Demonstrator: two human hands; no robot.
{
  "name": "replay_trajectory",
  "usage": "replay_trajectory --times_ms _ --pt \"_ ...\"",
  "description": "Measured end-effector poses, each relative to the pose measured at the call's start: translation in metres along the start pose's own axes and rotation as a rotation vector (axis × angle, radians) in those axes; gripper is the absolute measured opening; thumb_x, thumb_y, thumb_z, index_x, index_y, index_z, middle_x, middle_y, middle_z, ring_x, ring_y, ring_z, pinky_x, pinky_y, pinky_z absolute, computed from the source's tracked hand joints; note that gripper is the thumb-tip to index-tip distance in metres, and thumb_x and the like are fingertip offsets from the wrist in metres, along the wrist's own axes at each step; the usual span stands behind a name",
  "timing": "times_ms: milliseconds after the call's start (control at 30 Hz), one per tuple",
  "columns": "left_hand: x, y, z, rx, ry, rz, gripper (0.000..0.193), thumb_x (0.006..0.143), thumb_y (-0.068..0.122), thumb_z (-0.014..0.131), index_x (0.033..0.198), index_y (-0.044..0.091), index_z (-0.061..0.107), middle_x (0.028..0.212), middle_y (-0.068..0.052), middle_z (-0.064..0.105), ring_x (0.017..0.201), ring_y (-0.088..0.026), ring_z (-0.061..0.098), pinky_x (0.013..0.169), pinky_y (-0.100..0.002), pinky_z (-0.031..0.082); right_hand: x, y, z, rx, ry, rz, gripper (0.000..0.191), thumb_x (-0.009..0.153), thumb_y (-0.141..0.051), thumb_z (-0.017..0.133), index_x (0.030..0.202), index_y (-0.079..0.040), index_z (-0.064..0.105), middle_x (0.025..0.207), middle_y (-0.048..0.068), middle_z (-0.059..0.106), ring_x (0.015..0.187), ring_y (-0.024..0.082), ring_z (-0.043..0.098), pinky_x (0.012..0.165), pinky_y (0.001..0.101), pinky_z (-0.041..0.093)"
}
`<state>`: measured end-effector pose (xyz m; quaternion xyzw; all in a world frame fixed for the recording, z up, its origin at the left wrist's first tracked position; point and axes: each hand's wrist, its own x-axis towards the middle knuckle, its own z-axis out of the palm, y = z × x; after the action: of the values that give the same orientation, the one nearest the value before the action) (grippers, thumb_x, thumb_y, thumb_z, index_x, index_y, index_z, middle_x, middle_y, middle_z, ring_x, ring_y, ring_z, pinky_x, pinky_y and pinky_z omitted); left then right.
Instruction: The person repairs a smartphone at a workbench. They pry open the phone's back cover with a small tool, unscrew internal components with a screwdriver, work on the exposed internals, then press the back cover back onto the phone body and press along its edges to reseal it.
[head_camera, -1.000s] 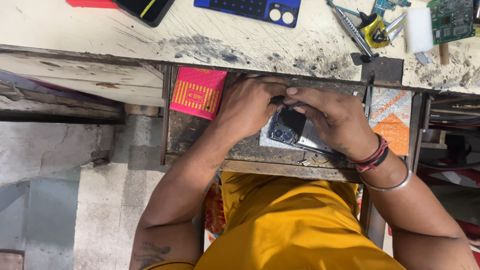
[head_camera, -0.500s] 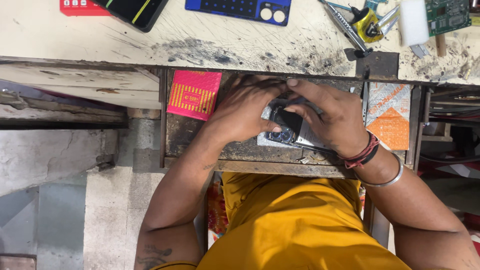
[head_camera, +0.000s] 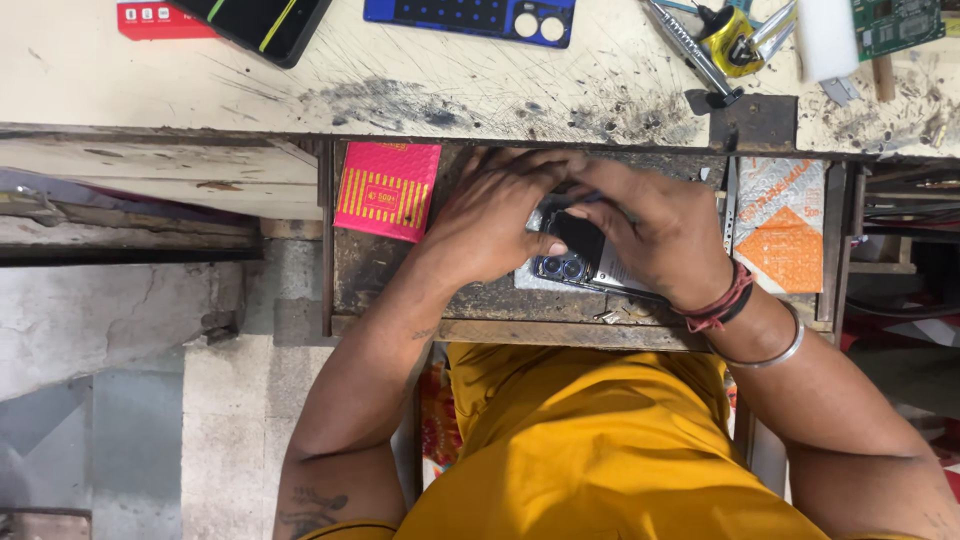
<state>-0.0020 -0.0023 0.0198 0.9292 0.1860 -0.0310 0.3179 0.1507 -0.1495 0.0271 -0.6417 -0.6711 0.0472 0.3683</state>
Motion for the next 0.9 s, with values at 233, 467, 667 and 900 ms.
replay_trajectory --times_ms 233,467,667,900 --pt "-0.002 0.001 -0.002 -0.026 -0.010 -0.011 0.082 0.072 0.034 0.088 0.143 0.014 0.052 0.157 0.002 0.043 0.145 -0.027 0.035 0.120 -0.059 0.014 -0.001 0.003 0.003 0.107 -0.038 0.020 0.049 0.094 -0.007 0.080 0.137 -0.012 0.058 0.108 0.012 0.076 0.094 0.030 0.077 0.075 0.0349 0.061" --pt "-0.003 -0.002 -0.004 0.005 0.022 0.028 0.080 0.072 0.036 0.088 0.140 0.011 0.055 0.156 0.001 0.046 0.144 -0.027 0.039 0.121 -0.057 0.018 -0.006 0.005 0.007 0.063 0.019 0.026 0.053 0.089 -0.010 0.084 0.136 -0.010 0.058 0.105 0.015 0.075 0.088 0.031 0.076 0.071 0.0348 0.059" --pt "0.000 -0.002 -0.002 0.008 -0.062 -0.063 0.075 0.075 0.040 0.086 0.138 0.012 0.056 0.146 -0.005 0.054 0.142 -0.027 0.041 0.123 -0.058 0.016 -0.010 0.010 0.007 0.261 0.222 0.009 0.042 0.096 -0.002 0.080 0.128 -0.001 0.052 0.112 0.015 0.074 0.103 0.024 0.077 0.083 0.0302 0.063" --pt "0.004 -0.005 0.005 -0.046 0.011 0.020 0.073 0.076 0.036 0.084 0.141 0.018 0.055 0.140 -0.008 0.056 0.138 -0.028 0.041 0.120 -0.060 0.015 0.025 0.021 -0.010 0.253 0.450 0.054 0.030 0.102 0.003 0.081 0.109 0.002 0.051 0.105 0.019 0.075 0.103 0.022 0.077 0.075 0.0234 0.060"
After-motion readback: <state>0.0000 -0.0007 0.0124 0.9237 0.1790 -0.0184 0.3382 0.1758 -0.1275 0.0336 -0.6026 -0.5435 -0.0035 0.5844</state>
